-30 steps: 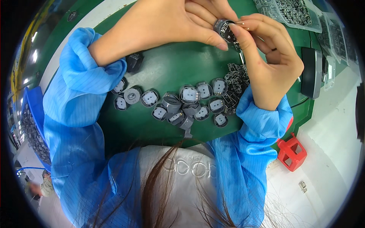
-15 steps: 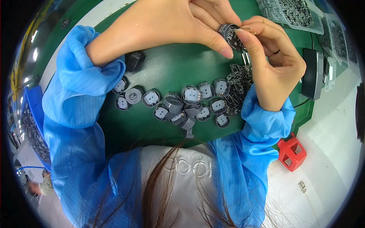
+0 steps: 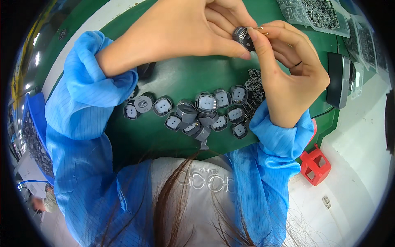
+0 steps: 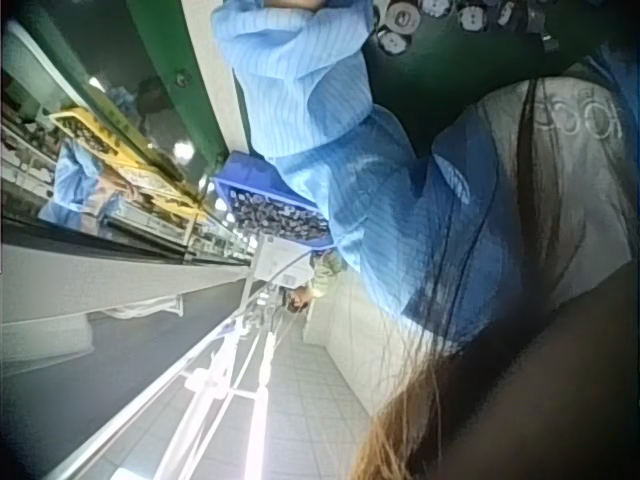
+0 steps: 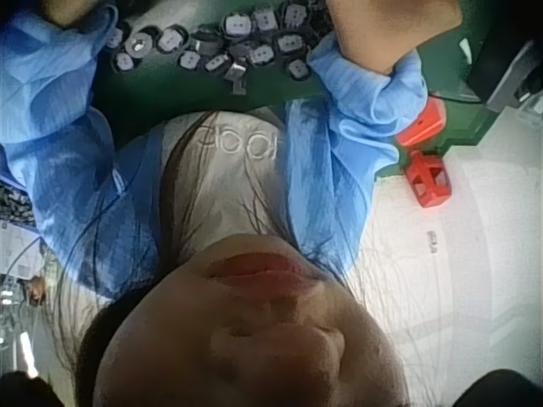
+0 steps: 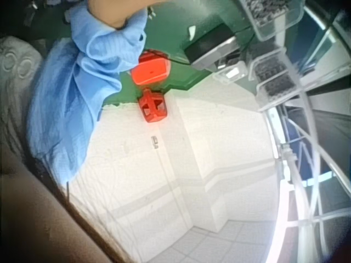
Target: The person assembles small electronic components by hand. They pick up grey plastic housings and insert metal pin connectors into them, repeating the process for multiple units on a green workbench.
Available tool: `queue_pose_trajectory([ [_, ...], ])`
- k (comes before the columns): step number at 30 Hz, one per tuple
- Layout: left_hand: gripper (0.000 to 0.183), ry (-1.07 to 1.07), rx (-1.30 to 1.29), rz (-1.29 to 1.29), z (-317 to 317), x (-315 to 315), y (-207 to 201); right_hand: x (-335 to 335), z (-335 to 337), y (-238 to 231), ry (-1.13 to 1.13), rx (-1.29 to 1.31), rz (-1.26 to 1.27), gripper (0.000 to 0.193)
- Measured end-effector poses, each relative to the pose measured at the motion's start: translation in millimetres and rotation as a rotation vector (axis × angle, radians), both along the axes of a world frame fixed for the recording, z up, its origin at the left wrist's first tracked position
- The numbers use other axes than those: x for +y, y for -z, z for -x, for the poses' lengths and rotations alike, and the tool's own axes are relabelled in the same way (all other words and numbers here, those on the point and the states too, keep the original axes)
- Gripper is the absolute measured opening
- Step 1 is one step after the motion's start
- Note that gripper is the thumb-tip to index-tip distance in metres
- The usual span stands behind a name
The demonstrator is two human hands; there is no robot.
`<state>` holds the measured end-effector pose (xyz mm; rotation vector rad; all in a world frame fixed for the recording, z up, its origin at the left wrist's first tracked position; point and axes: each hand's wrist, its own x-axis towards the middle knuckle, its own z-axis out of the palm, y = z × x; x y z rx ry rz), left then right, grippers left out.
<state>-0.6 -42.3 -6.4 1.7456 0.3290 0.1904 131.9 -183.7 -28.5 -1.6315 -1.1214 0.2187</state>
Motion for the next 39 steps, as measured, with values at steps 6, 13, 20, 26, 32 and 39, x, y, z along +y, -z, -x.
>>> queue_pose_trajectory([
  [6, 0.03, -0.032, 0.032, 0.366, -1.5, 14.7, 14.3, 4.5, -7.0, 6.1, -0.06, -0.212, -0.077, 0.015],
  [13, 0.029, -0.03, -0.05, 0.307, 2.4, 14.7, 13.2, 0.7, -4.5, 11.5, -0.394, 0.736, 0.127, 0.042],
  [20, 0.025, -0.099, -0.303, 0.062, 1.8, -0.5, 15.6, 0.9, 6.1, 19.5, -0.209, 0.382, -0.025, 0.032],
  [26, 0.021, -0.2, -0.106, -0.289, -3.3, 55.5, -3.7, 0.2, -27.1, -3.2, -0.108, 0.094, 0.089, 0.022],
  [32, 0.025, -0.473, 0.168, -1.023, 22.9, 146.3, 37.2, -7.5, -51.0, -4.3, -0.31, -0.368, 0.314, 0.032],
  [39, 0.025, -0.336, -0.111, -1.188, 10.2, 106.8, 24.7, 0.9, -46.7, -1.2, -0.252, -0.374, 0.213, 0.022],
])
